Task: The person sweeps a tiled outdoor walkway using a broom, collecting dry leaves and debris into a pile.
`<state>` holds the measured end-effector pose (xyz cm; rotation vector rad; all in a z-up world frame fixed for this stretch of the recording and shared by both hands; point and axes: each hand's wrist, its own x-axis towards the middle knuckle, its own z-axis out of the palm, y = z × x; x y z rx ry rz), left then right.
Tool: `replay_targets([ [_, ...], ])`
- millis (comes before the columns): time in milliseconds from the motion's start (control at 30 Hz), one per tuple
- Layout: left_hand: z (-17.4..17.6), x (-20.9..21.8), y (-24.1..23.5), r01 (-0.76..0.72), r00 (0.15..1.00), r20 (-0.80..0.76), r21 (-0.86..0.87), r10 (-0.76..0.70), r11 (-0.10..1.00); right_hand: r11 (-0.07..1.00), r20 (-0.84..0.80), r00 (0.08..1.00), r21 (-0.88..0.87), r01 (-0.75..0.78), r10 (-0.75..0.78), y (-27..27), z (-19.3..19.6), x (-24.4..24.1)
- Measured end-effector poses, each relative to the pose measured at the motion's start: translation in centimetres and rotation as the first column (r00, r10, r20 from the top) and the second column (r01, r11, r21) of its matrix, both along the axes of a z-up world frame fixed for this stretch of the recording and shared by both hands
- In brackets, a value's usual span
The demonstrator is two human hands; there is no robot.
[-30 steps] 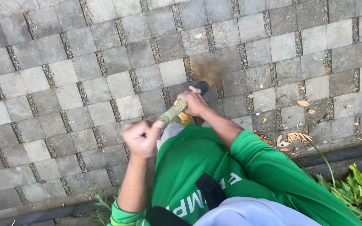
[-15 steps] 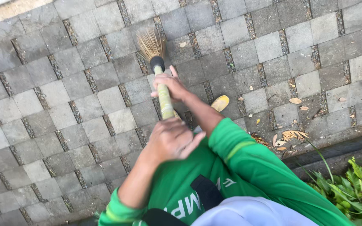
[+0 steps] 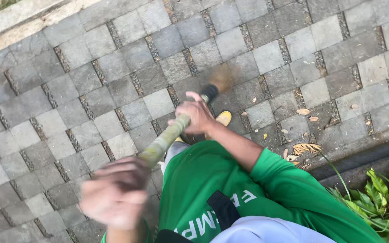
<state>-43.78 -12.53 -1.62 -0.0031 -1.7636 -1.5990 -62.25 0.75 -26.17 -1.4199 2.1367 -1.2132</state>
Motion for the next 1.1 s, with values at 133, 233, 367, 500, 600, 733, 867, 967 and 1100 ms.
replay_targets([
  [133,-6.8,-10.1,6.2,0.386,0.922,0.229,-0.490,-0.312,0.782,0.982,0.013,0.983,0.065,0.180,-0.181,2.3,-5.0,-7.6],
  [233,-13.6,-12.5,8.0,0.335,0.909,0.334,-0.222,-0.251,0.916,0.915,-0.122,0.965,0.308,0.260,-0.233,8.7,-10.4,-9.3],
  [367,-16.4,-11.1,3.6,-0.048,0.902,0.402,0.454,-0.157,0.889,0.789,-0.081,0.954,0.545,0.284,-0.287,14.6,-10.6,-5.9],
  [500,-8.5,-12.5,2.8,0.219,0.960,0.035,0.521,-0.277,0.825,0.912,-0.124,0.948,0.259,0.318,-0.295,14.6,-5.0,-6.7],
  [600,-2.8,-14.8,6.3,0.440,0.897,-0.056,0.000,-0.439,0.898,0.915,-0.025,0.921,0.106,0.389,-0.389,12.7,-2.3,-10.1],
  [733,-6.2,-19.9,12.2,0.546,0.825,0.185,-0.502,-0.533,0.671,0.907,-0.097,0.902,-0.011,0.422,-0.421,12.2,-4.7,-15.8],
  [867,-13.0,-20.7,11.8,0.435,0.871,0.322,-0.151,-0.372,0.888,0.848,-0.175,0.879,0.237,0.474,-0.443,15.7,-9.4,-14.9],
  [967,-11.2,-19.1,6.9,0.138,0.902,0.390,0.140,-0.183,0.980,0.814,-0.109,0.840,0.206,0.543,-0.532,16.5,-7.8,-10.1],
  [1100,-2.6,-19.2,6.0,0.429,0.895,-0.030,0.329,-0.445,0.841,0.865,-0.073,0.865,0.033,0.500,-0.497,16.6,-1.9,-8.4],
])
